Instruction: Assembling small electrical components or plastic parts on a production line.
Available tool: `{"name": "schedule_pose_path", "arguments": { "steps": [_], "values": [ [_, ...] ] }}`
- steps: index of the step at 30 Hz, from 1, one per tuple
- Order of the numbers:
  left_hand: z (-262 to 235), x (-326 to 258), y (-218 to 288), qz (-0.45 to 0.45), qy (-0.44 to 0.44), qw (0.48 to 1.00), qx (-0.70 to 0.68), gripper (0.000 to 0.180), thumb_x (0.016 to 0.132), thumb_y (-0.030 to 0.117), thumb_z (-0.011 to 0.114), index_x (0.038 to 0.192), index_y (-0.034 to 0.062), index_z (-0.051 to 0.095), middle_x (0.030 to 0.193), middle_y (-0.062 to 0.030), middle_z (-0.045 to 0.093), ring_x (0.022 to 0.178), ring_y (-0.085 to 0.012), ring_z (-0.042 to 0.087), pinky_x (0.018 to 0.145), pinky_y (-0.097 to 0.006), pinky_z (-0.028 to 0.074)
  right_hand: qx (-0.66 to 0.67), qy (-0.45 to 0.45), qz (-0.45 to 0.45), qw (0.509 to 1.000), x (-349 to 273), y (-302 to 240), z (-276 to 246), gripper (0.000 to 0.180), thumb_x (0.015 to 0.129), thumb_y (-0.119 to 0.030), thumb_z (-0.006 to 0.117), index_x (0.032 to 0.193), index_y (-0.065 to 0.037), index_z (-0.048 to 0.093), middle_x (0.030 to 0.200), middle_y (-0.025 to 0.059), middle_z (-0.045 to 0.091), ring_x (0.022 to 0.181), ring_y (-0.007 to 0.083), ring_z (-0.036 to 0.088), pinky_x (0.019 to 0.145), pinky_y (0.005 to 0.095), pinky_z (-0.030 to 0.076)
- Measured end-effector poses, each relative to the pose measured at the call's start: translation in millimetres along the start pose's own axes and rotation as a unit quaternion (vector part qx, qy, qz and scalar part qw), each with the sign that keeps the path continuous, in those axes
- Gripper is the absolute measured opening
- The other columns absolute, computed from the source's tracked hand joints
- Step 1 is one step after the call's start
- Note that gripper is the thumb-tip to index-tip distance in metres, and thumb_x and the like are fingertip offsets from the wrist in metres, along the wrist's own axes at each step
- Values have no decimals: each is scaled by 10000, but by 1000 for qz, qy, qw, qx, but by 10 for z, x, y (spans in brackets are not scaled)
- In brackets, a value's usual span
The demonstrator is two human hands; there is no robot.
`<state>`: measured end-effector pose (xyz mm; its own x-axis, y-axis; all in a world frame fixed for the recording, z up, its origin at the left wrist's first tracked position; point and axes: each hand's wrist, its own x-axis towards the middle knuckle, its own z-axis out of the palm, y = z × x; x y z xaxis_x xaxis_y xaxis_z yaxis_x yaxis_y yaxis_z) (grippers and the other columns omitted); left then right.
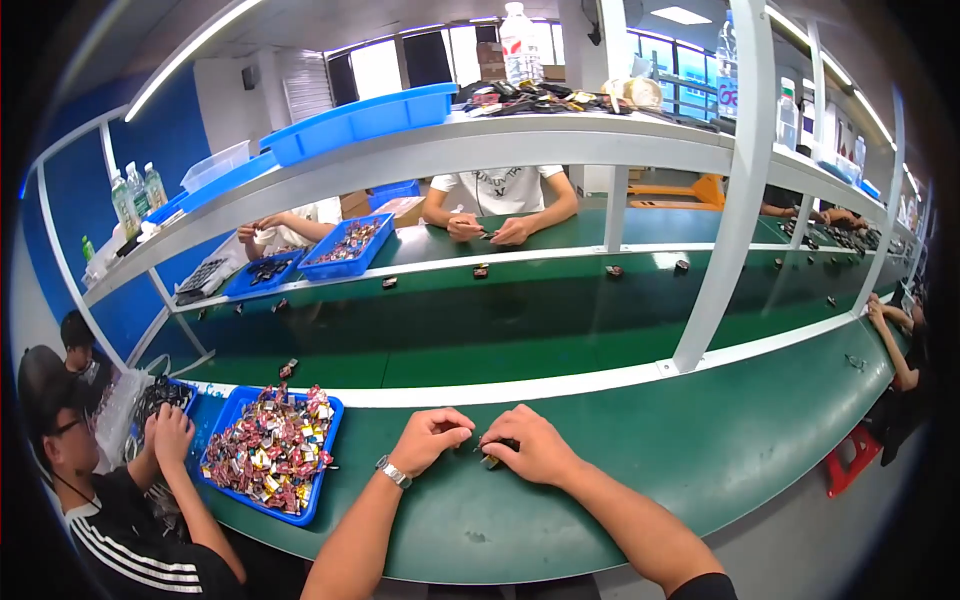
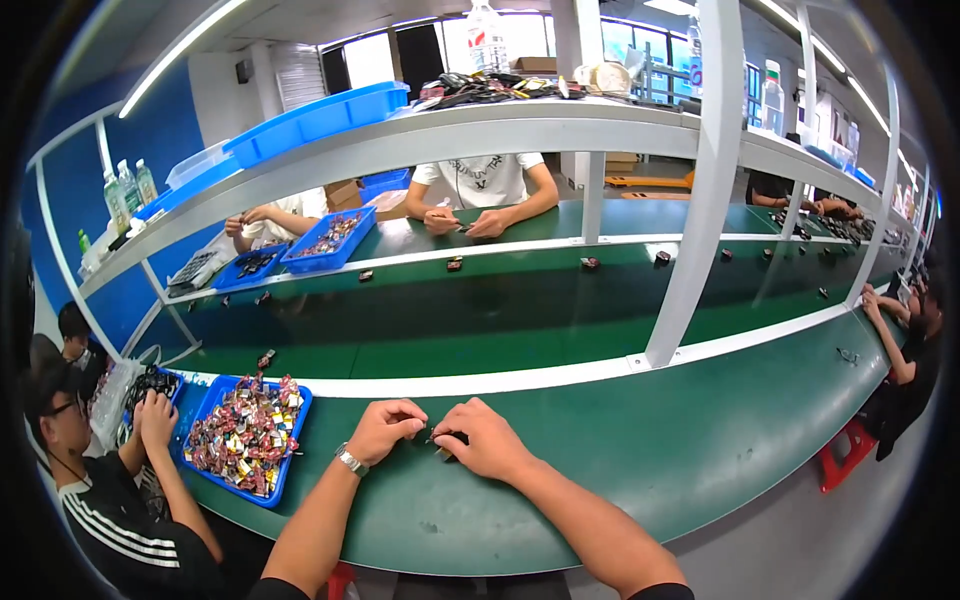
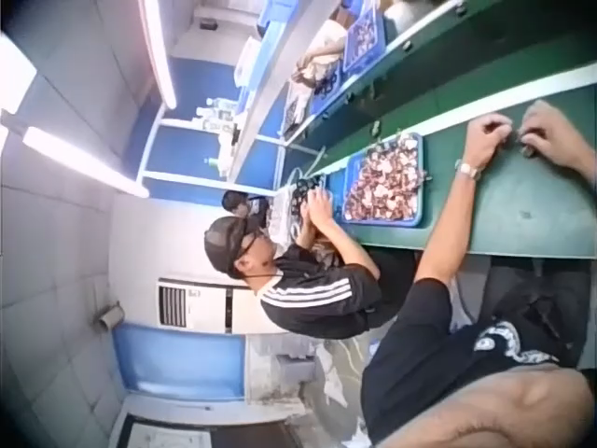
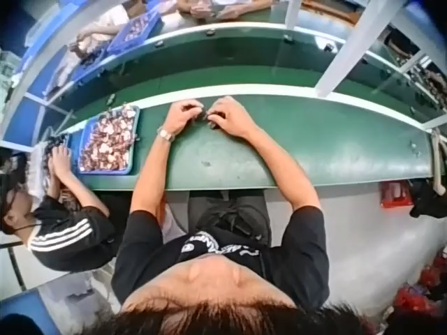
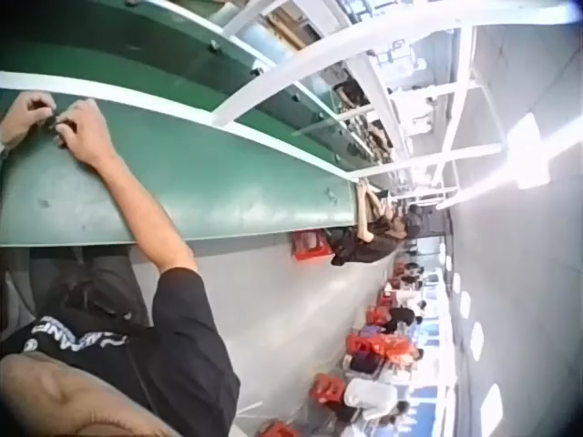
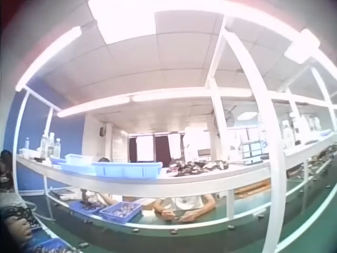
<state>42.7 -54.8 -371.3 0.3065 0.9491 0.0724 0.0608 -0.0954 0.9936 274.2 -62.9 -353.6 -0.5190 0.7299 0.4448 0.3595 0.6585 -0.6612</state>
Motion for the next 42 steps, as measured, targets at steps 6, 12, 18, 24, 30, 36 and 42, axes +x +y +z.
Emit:
{"name": "schedule_pose_path", "arguments": {
  "steps": [6, 12, 18, 24, 30, 36, 42],
  "values": [
    [69, -1, -3, 20, -14, 997, -76, 115, 872, 30, 675, 976, -13, 700, 882, -19, 648, 750, -90, 567, 697, -235, 478, 24, 17, 1, 1000, 3, -19, -8, 100, 848, -164, 702, 929, -111, 727, 912, 24, 668, 902, 235, 570, 810, 352, 483],
    [94, 6, 3, 16, -27, 996, -88, 114, 872, 19, 672, 975, -19, 700, 904, -26, 649, 765, -95, 565, 697, -235, 474, 44, 29, -7, 999, 5, -13, -8, 105, 839, -146, 711, 936, -114, 733, 897, 25, 679, 873, 229, 570, 781, 348, 483],
    [71, -5, -42, 38, -32, 989, -139, 112, 875, 16, 668, 977, -20, 699, 903, -27, 649, 766, -93, 559, 699, -227, 464, 39, 23, -4, 999, 4, 0, -41, 105, 847, -156, 700, 937, -109, 726, 902, 31, 668, 888, 238, 567, 802, 358, 481],
    [120, -12, 39, 19, -26, 995, -90, 118, 874, 14, 673, 982, -18, 706, 901, -26, 652, 761, -94, 557, 700, -233, 467, 40, 5, -10, 999, 4, -2, -31, 104, 855, -158, 688, 938, -100, 714, 895, 39, 649, 890, 254, 557, 820, 369, 476],
    [116, -16, 31, 24, -28, 997, -65, 127, 875, 20, 677, 992, -15, 712, 899, -25, 655, 764, -91, 565, 696, -236, 473, 47, -3, -13, 999, 7, 34, -22, 101, 863, -151, 676, 942, -102, 715, 895, 44, 642, 895, 257, 551, 829, 369, 470],
    [112, -14, 48, 20, -36, 998, -42, 121, 881, 39, 679, 988, -8, 711, 905, -26, 667, 767, -89, 581, 686, -235, 482, 37, -15, -11, 999, 2, 72, -25, 101, 872, -148, 662, 947, -105, 716, 918, 45, 627, 938, 255, 541, 859, 365, 459],
    [142, -19, 68, 8, -34, 999, -9, 133, 890, 71, 683, 1007, 9, 699, 886, -15, 687, 777, -73, 605, 701, -228, 494, 30, -16, 13, 999, -9, 71, -36, 97, 862, -147, 673, 940, -111, 716, 932, 43, 626, 956, 254, 545, 874, 371, 462]
  ]
}}
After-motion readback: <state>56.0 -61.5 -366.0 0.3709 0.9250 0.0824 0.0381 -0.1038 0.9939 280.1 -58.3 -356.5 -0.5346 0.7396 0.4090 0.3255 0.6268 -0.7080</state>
